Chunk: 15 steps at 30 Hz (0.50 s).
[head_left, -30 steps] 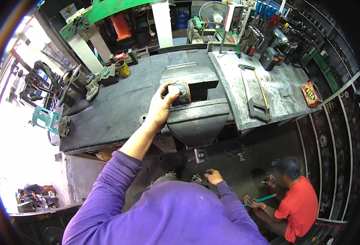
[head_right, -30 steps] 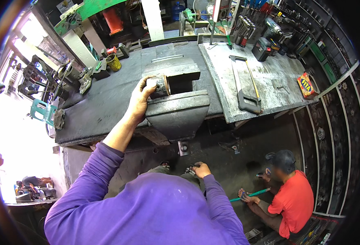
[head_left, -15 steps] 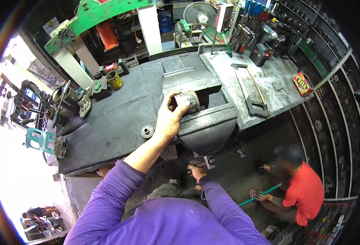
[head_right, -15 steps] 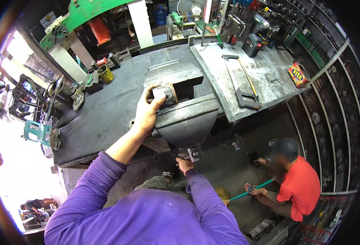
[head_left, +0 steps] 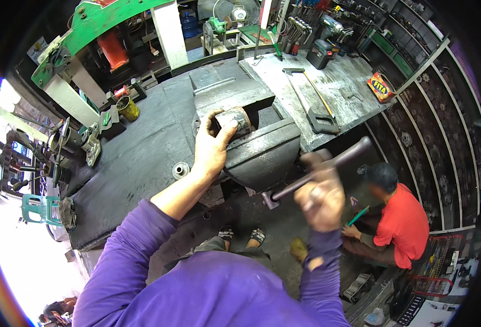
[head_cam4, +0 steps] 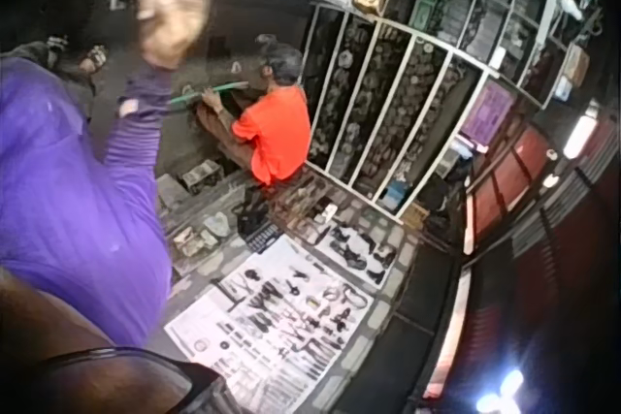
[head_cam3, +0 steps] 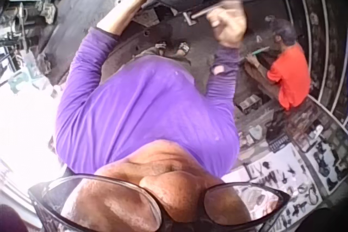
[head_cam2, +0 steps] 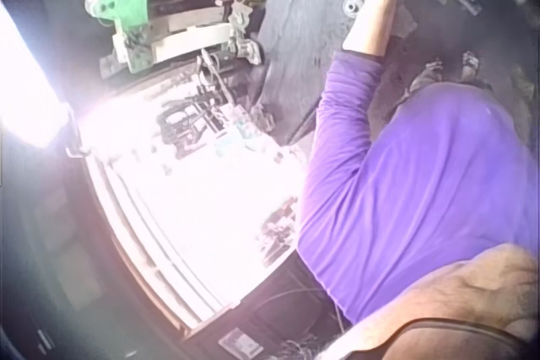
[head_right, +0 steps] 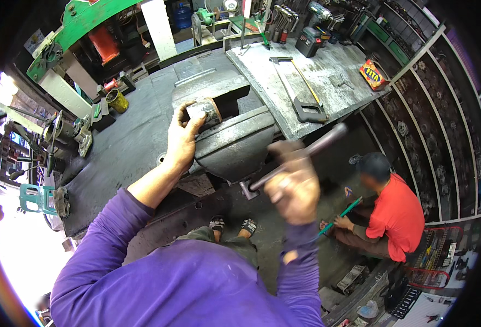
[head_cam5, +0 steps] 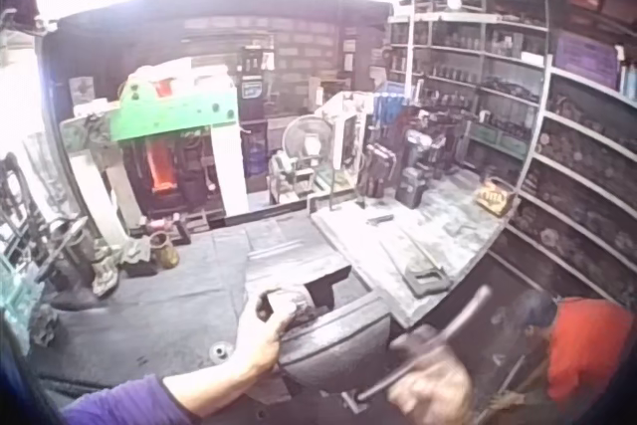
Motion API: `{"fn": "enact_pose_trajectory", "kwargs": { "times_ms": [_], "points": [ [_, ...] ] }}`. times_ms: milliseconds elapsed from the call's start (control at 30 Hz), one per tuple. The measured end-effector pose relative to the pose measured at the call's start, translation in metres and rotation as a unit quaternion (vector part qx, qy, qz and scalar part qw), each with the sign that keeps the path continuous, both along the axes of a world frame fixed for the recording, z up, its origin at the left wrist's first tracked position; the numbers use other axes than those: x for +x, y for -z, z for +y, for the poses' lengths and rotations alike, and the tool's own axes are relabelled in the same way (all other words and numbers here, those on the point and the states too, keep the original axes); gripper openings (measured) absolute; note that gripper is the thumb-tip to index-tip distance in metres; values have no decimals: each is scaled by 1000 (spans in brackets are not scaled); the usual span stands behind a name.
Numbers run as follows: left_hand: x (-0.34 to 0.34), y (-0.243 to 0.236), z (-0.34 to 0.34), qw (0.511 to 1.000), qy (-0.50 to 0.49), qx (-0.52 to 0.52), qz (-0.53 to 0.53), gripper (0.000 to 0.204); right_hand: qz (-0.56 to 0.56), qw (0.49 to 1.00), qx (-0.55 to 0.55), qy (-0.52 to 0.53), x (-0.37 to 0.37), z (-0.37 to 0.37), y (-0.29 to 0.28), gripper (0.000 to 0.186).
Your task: The person secures a cylindrical metal part in a bench vise and uses a hacksaw to cut it into two pieces. After cutting, they remove the pieces from the vise and place them on a nearby chair.
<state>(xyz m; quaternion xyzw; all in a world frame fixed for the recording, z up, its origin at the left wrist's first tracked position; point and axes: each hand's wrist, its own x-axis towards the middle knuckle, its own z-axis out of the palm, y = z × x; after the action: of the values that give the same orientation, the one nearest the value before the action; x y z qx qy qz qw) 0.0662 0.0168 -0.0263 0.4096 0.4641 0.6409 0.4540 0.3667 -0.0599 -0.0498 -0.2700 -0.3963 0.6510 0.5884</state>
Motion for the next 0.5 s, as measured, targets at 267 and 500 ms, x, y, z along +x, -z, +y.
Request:
{"fn": "enact_pose_trajectory", "kwargs": {
  "times_ms": [267, 500],
  "points": [
    [0, -2, 1, 1000, -4, -2, 13, 54, -557, 821, 58, -111, -63, -12, 189, 50],
    [0, -3, 0, 1000, 0, -2, -7, 55, -353, 858, -162, -337, -138, -69, 253, 27]
  ]
}}
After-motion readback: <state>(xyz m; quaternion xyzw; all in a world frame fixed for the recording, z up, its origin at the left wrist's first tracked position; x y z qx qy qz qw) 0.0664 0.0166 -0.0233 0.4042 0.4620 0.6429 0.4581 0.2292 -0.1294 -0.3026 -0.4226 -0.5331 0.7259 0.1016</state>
